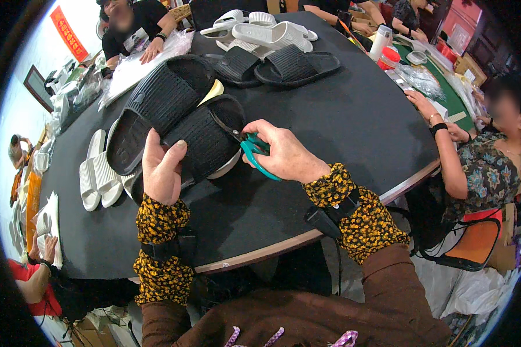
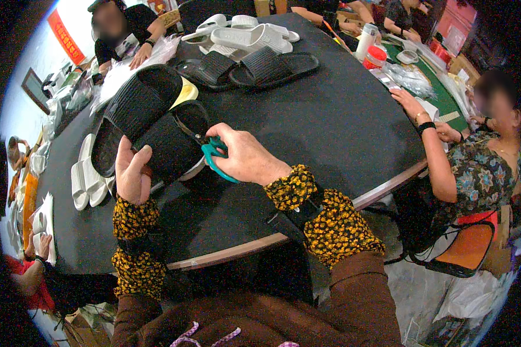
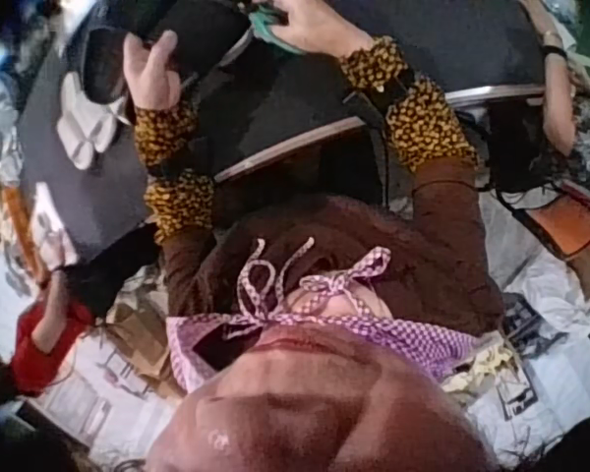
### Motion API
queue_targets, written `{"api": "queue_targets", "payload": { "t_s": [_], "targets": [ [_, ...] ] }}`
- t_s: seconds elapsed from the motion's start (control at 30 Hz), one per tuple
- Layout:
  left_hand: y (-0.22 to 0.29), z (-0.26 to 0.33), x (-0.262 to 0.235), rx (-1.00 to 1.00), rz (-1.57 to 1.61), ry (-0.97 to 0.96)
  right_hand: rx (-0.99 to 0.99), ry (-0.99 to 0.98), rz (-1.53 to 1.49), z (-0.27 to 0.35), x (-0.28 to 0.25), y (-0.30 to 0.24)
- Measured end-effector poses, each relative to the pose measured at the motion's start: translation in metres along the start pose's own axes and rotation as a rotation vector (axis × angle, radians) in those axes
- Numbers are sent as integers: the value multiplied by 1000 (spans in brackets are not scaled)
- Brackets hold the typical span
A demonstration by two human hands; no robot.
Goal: Trimming excess threads and plastic from various sandals using scissors.
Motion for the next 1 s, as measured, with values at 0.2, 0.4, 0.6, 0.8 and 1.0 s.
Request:
{"api": "queue_targets", "payload": {
  "t_s": [0.2, 0.4, 0.6, 0.8, 1.0],
  "targets": [
    [-1, 1, 0, 6, -24, -4, -9, 7, -30, 0, -1, -4],
    [2, 2, 4, 52, -62, -39, 12, 24, -58, -1, -1, -4],
    [-3, 3, -4, 21, -14, 54, -71, 175, 51, -1, -10, -17],
    [-13, 1, -12, -17, 43, 129, -63, 174, 182, 0, -11, -18],
    [-11, 4, -6, -26, 37, 114, -80, 174, 246, 1, -10, -17]
  ]
}}
Point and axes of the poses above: each hand's wrist, its own z-axis away from the middle knuckle, its own x-axis out of the palm, y = z × x, the point moved 2 cm from there along -z, towards the middle knuckle, and after that the axes turned 5 degrees about -z, right-handed, at the moved point
